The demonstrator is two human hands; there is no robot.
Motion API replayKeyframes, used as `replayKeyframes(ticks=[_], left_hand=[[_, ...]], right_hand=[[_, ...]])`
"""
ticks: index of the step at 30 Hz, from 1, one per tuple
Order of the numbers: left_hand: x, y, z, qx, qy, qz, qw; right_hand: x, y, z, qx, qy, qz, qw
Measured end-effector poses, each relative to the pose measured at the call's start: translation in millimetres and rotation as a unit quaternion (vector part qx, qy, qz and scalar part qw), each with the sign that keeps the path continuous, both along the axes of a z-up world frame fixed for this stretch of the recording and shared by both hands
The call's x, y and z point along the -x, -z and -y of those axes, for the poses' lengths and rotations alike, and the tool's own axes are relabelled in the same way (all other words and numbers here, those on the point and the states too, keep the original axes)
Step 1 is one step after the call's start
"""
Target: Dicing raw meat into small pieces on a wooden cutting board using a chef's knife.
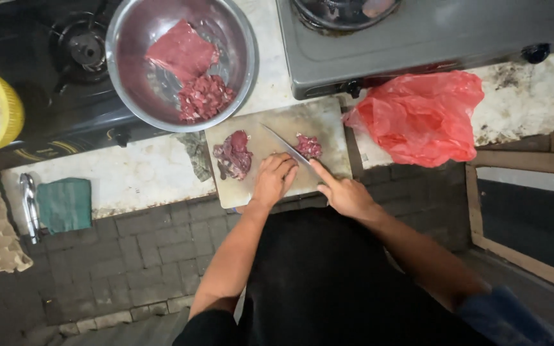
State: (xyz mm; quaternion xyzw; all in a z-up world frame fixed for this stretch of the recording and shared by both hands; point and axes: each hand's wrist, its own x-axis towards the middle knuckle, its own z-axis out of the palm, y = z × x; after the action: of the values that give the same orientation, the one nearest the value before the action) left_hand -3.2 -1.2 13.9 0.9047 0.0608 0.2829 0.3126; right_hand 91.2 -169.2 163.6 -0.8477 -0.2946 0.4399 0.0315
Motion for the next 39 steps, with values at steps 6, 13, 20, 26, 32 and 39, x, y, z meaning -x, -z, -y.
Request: replayKeyframes(ticks=[6, 13, 20, 26, 32, 39], left_hand=[[1.3, -1.6, 7.5, -0.028, -0.033, -0.032, 0.999], [-7.6, 8.5, 11.1, -0.044, -0.076, -0.059, 0.994], [-18.4, 14.0, 13.0, 0.018, -0.08, -0.024, 0.996], [-23.9, -1.4, 13.1, 0.041, -0.087, 0.011, 0.995], [-10.8, -6.0, 8.4, -0.001, -0.082, -0.02, 0.996], [-3.5, -0.8, 9.7, -0.005, -0.076, 0.001, 0.997]], right_hand=[[-7.6, 13.4, 24.7, -0.018, 0.037, 0.018, 0.999], [-2.8, -15.9, 24.3, -0.074, 0.086, 0.004, 0.994], [-1.0, -6.9, 34.7, -0.127, 0.124, -0.001, 0.984], [-0.2, 1.8, 36.2, -0.103, 0.133, -0.015, 0.986], [2.3, -2.8, 30.1, -0.101, 0.129, -0.03, 0.986], [6.2, 16.9, 32.0, -0.079, 0.084, -0.005, 0.993]])
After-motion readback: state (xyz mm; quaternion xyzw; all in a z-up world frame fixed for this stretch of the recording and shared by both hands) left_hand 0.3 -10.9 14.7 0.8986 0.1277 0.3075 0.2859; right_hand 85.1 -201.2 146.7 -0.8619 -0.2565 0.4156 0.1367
